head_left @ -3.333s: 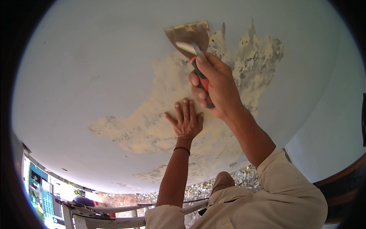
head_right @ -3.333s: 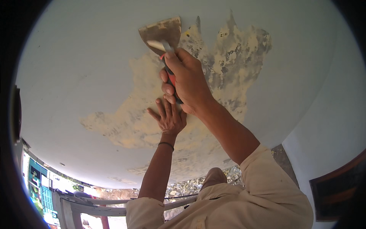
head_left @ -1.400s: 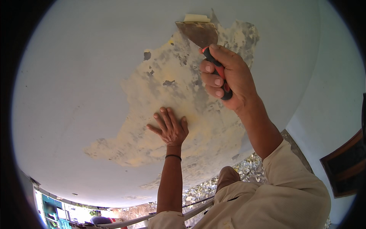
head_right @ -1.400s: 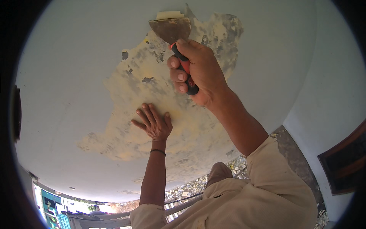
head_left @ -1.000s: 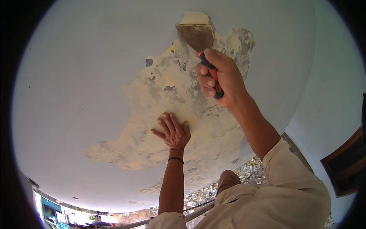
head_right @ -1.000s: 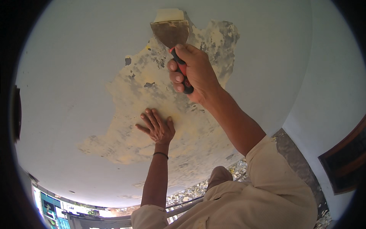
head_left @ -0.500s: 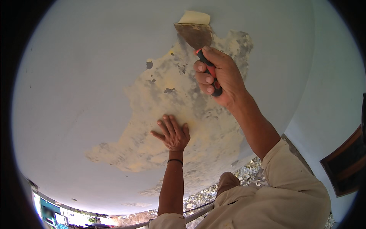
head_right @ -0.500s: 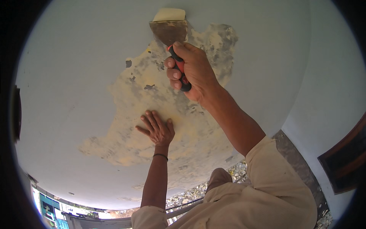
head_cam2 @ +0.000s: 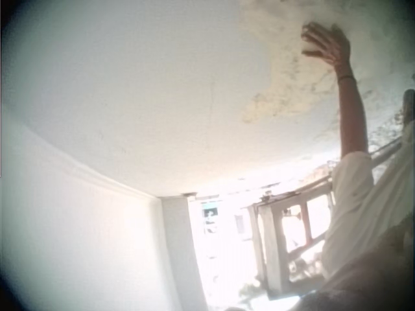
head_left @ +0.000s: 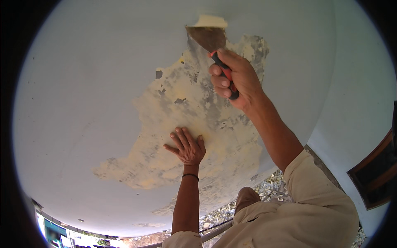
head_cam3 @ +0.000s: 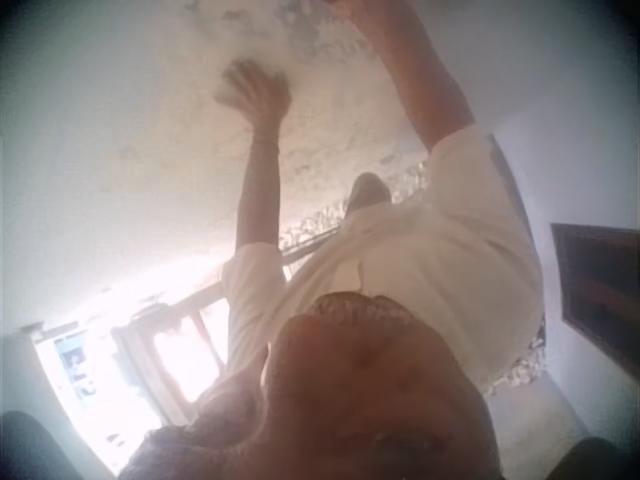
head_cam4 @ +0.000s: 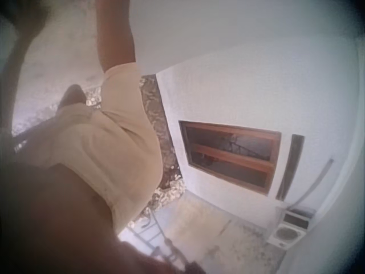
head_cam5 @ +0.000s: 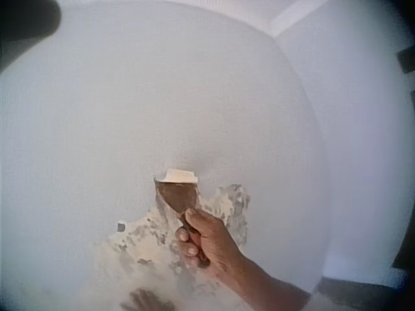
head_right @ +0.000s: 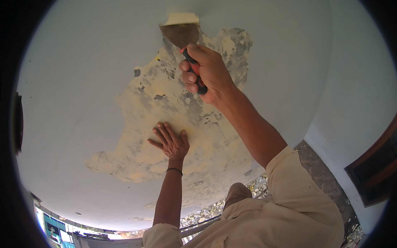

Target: The person scrapes a ceiling surface using a hand scraper while standing on a ladder. The person repeatedly removes loose paint or plaster from the ceiling, occasionally pausing to reposition the ladder.

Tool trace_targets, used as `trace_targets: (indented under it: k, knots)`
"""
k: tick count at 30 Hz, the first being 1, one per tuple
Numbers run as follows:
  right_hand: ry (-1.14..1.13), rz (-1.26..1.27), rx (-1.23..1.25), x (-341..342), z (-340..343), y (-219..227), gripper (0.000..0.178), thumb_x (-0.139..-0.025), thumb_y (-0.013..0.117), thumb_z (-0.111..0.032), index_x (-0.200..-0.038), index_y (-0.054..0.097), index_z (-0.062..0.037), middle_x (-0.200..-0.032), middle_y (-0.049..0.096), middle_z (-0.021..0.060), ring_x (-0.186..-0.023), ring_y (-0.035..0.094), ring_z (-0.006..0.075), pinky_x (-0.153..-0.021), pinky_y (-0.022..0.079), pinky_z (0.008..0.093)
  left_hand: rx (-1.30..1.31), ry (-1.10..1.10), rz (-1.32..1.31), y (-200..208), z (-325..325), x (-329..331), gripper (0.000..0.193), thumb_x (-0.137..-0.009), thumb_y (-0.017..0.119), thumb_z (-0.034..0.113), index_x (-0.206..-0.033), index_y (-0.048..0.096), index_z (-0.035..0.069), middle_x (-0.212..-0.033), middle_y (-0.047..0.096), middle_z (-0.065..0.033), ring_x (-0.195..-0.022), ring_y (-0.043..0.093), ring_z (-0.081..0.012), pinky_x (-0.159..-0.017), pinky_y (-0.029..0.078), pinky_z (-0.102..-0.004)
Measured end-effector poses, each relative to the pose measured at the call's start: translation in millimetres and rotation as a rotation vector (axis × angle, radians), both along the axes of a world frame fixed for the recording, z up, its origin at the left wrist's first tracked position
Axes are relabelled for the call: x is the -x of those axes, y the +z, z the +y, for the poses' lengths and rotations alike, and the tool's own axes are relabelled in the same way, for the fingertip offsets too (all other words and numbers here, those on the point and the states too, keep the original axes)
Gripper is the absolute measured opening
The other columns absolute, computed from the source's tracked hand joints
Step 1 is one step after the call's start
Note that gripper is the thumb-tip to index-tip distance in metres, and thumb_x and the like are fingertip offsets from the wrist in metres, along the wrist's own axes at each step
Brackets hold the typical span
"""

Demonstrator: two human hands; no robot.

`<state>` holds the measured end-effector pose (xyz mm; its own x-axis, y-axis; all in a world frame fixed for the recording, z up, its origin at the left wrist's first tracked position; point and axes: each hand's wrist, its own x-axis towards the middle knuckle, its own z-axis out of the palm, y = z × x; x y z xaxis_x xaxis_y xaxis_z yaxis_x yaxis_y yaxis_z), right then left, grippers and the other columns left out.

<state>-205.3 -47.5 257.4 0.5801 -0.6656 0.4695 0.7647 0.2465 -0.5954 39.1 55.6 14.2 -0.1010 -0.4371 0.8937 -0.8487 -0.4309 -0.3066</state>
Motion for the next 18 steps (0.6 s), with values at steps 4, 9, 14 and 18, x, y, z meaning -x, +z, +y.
trace_targets:
  k: [4, 9, 14, 18]
  knots:
    - [0.006, 0.028, -0.057, 0.3, 9.2, -4.1, 0.023, -0.109, 0.058, -0.033, -0.111, 0.056, -0.01, -0.078, 0.057, 0.0015, -0.05, 0.05, 0.0071, -0.037, 0.039, 0.0241, -0.013, 0.015, 0.037, -0.1, -1.1, 2.7, 0.082, -0.105, 0.051, 0.044, -0.162, 0.025, -0.008, -0.174, 0.01, -0.027, -0.162, -0.003, -0.0458, -0.118, -0.012, -0.0773]
    - [-0.066, 0.018, -0.069, -6.9, 8.0, 7.4, 0.023, -0.109, 0.057, -0.034, -0.111, 0.056, -0.0106, -0.078, 0.057, 0.0008, -0.05, 0.048, 0.0072, -0.038, 0.038, 0.024, -0.009, -0.005, 0.016, -2.6, 0.2, 6.1, 0.082, -0.105, 0.051, 0.044, -0.162, 0.025, -0.009, -0.174, 0.011, -0.0266, -0.162, -0.002, -0.0461, -0.118, -0.013, -0.0772]
    - [-0.04, 0.065, -0.054, -4.4, 13.1, -10.6, 0.023, -0.11, 0.056, -0.034, -0.11, 0.054, -0.0118, -0.078, 0.056, 0.0001, -0.051, 0.048, 0.0073, -0.039, 0.037, 0.0242, 0.034, -0.026, 0.061, -4.3, -0.2, 1.1, 0.071, -0.106, 0.05, 0.044, -0.157, 0.041, -0.005, -0.171, 0.026, -0.0239, -0.162, 0.008, -0.0433, -0.12, -0.009, -0.0769]
    - [-0.045, 0.05, -0.019, -6.3, 1.8, 9.5, 0.023, -0.11, 0.055, -0.035, -0.11, 0.053, -0.0121, -0.078, 0.055, -0.0001, -0.052, 0.048, 0.0077, -0.039, 0.036, 0.0247, 0.042, -0.047, 0.051, -0.8, -2.6, 3.1, 0.071, -0.106, 0.05, 0.043, -0.158, 0.04, -0.005, -0.171, 0.026, -0.0235, -0.162, 0.008, -0.0433, -0.12, -0.008, -0.077]
